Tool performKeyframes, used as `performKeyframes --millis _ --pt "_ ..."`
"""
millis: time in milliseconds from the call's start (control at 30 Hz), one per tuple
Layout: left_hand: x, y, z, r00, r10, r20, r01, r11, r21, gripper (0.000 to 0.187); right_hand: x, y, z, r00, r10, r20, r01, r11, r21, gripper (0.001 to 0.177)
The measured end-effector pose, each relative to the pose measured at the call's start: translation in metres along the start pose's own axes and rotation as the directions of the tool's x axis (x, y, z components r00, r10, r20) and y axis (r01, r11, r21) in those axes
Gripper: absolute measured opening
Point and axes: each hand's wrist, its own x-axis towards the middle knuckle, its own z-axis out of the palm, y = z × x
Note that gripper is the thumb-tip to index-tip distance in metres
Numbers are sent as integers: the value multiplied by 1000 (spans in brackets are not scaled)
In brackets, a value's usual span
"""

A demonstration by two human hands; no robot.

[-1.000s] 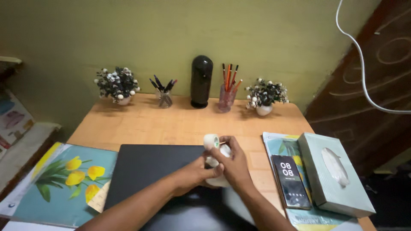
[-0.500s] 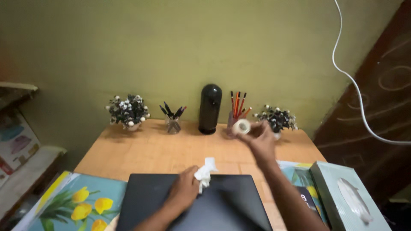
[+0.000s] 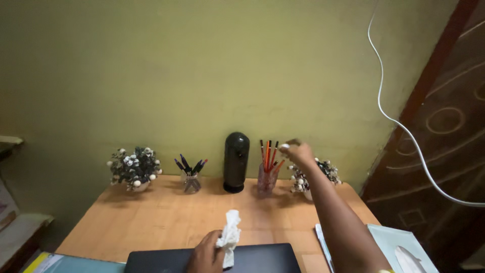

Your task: The person moves a laptop, wipes the desk surface with a cloth, and arranges various items including a tissue box, pens, books, and a phone.

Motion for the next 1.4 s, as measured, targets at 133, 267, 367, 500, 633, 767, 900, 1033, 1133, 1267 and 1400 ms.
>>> performKeyframes --millis 133,267,367,500,633,767,900,1033,1133,1267,1400 --pt "4 -15 -2 974 -112 -196 93 990 -105 52 56 49 22 980 2 199 22 993 -114 30" --pt "9 16 -20 954 -279 -107 261 953 -154 52 78 61 37 973 -35 228 73 984 -163 20" --pt "7 47 -30 941 -322 -103 312 944 -105 52 59 35 36 988 -88 128 115 967 -226 21" --pt "6 66 -41 964 -240 -112 223 964 -141 59 -21 -27 29 881 -379 -283 324 920 -222 20" --pt "4 66 -42 961 -240 -138 209 956 -205 53 -169 -59 35 904 -420 78 413 907 87 29" --pt "6 64 -38 913 -408 25 407 901 -147 41 -290 -63 47 374 -802 467 899 436 29 68" --pt "10 60 -43 920 -306 245 366 895 -255 51 -340 -32 80 530 -747 400 781 615 112 58" --pt "0 51 -52 729 -224 647 505 814 -288 53 -337 8 79 664 -686 297 728 684 -50 39" --pt "4 61 -59 842 -87 533 319 876 -363 53 -328 17 65 880 -354 315 372 928 4 23" --pt "10 112 -98 825 -205 526 261 965 -33 56 -318 37 42 980 -147 137 133 986 104 18" --pt "-16 146 -161 952 -152 265 51 934 354 60 -331 75 21 988 -136 76 150 959 -242 22"
